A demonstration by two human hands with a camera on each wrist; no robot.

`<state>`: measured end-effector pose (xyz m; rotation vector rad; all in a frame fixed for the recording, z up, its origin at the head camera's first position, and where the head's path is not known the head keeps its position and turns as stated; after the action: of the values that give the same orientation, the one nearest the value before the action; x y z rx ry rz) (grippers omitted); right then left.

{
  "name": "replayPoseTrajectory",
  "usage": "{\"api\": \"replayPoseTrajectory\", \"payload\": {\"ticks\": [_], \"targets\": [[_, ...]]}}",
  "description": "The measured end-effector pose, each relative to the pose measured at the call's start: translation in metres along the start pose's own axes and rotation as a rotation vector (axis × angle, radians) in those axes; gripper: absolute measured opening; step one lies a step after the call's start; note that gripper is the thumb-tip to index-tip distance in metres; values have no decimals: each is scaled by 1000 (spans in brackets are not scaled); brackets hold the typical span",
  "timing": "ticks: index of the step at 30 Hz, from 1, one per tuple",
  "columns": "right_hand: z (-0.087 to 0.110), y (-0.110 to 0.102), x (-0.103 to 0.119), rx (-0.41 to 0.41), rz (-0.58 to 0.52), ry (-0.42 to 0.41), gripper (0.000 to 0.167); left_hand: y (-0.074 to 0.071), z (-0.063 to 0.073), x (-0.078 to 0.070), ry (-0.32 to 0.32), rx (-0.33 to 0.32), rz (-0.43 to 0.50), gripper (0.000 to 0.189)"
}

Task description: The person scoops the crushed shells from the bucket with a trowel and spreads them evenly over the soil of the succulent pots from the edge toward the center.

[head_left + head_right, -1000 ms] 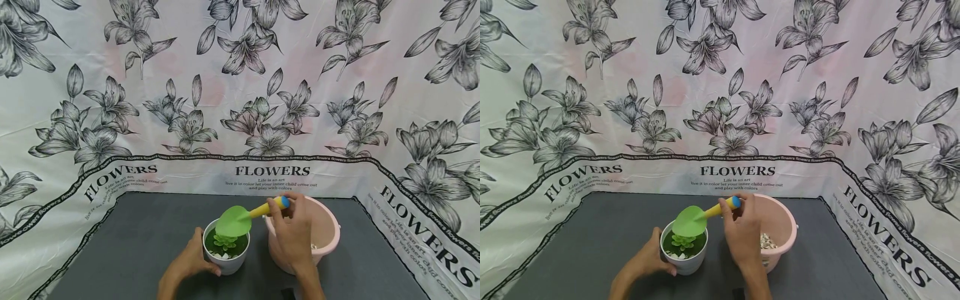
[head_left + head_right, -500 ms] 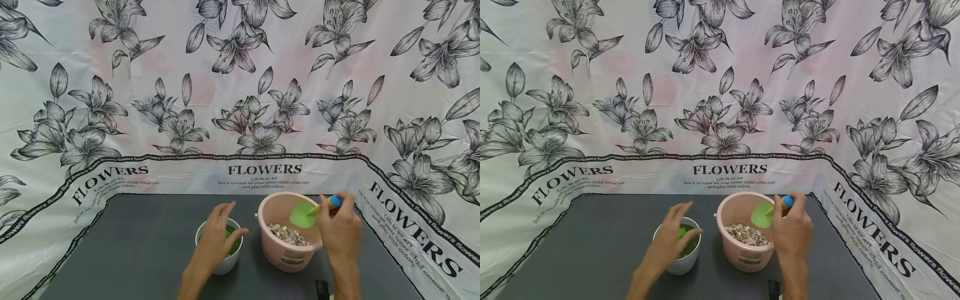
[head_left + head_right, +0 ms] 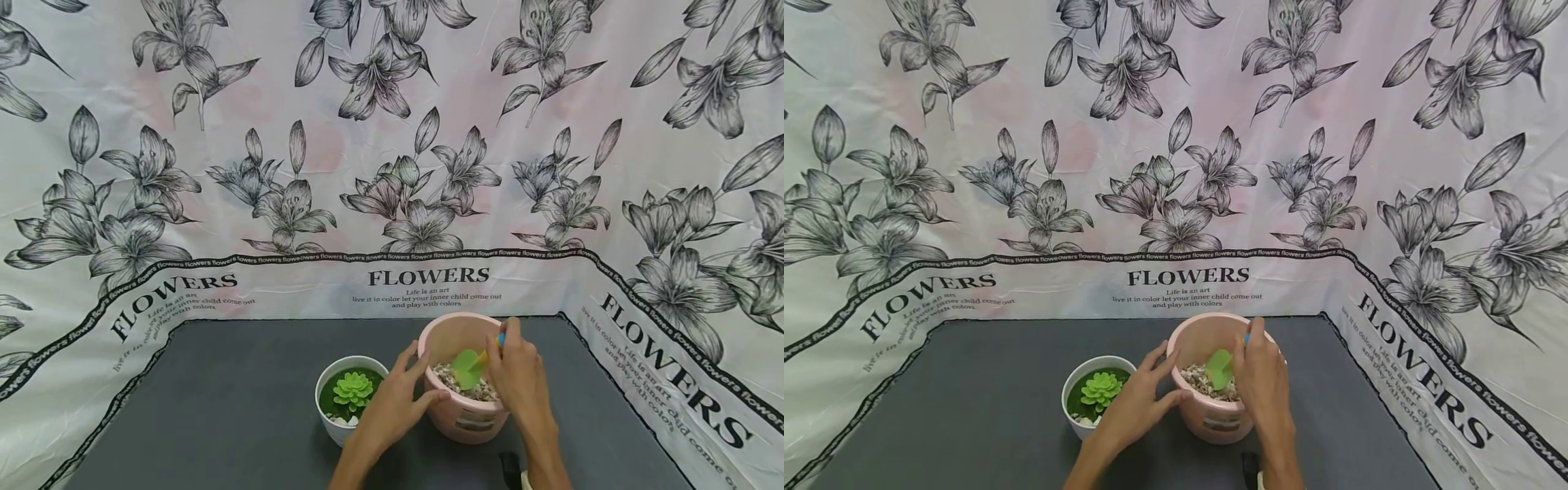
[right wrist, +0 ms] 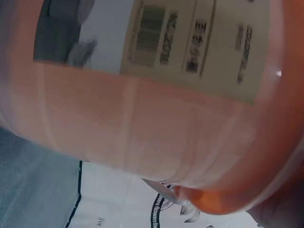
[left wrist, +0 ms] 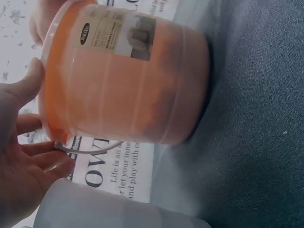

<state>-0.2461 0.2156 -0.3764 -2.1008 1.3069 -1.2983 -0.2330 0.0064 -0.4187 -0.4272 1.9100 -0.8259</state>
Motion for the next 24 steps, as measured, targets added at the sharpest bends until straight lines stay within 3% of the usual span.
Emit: {"api": "replayPoseTrajectory", "payload": {"ticks": [5, 13, 24], "targets": [[-1, 2, 0, 30, -55, 83, 21, 0, 2, 2, -2, -20, 10, 77], [2, -4, -6, 5, -205, 309, 26, 0, 2, 3, -10, -10, 50, 78], [0, -24, -16, -57, -300, 429, 37, -1, 1, 4, -32, -5, 49, 76]]}}
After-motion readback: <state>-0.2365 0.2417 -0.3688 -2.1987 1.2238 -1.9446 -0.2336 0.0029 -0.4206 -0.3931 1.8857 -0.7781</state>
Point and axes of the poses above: each hand's wrist, its own z-axis away from the middle knuckle, its own y-axis out of the palm, x = y × z, the point moved 3 cm from there along -z, towards the middle knuckle, and after that the axes turned 1 degree about y, right-handed, at the moved point
